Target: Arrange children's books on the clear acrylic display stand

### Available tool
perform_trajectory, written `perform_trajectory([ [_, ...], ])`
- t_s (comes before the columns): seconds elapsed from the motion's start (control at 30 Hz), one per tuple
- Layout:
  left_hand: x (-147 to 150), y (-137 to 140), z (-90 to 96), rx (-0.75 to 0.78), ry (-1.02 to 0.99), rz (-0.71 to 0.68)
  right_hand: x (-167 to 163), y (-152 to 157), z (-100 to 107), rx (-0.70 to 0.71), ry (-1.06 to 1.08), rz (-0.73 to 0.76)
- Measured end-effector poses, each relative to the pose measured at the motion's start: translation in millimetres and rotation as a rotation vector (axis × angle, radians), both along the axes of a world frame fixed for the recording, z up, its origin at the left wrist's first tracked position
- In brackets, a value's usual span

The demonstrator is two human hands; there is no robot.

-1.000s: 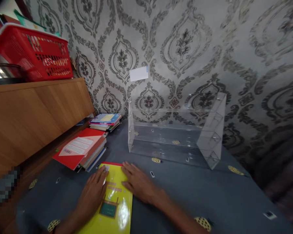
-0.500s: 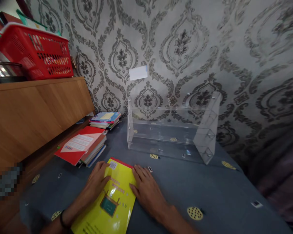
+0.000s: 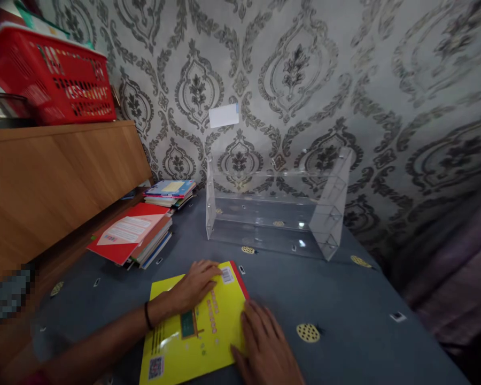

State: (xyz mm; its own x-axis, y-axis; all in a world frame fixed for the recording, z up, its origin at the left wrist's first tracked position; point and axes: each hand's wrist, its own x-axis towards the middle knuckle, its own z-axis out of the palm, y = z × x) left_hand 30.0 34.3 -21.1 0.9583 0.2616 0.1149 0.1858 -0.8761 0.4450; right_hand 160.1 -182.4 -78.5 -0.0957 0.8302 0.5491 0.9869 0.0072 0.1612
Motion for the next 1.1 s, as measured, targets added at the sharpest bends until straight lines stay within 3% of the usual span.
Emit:
perform_trajectory([
  [0.1,2.6,-0.8,-4.9,0.008,-0.038,-0.022,-4.2,29.0,-3.1,-0.070,0.021,0.081],
  [0.27,2.0,0.7,-10.7,-0.018,-0.084,-0.040,-1.3,86.3,-4.4,-0.152,0.142,0.087],
  [0.37,1.6,0.6,-13.5,-0.051,-0.094,0.002,4.4,103.0,-5.5,-0.181,0.235,0.084],
  [0.5,1.7,-1.1,-16.0,-0.032,-0.086,0.015,11.8,103.7,-8.2,-0.188,0.294,0.032],
  [0.67,2.6,-0.8,-22.1,0.095,-0.064,0.034,30.2,88.9,-6.4,-0.256,0.255,-0.130],
  [0.8,2.8,-1.2,-24.3,0.121,-0.064,0.043,41.9,78.6,-7.3,-0.257,0.217,-0.167],
  [1.1,5.1,-8.5,-17.7,0.235,0.006,0.077,33.9,68.4,-20.8,-0.070,0.073,-0.180],
])
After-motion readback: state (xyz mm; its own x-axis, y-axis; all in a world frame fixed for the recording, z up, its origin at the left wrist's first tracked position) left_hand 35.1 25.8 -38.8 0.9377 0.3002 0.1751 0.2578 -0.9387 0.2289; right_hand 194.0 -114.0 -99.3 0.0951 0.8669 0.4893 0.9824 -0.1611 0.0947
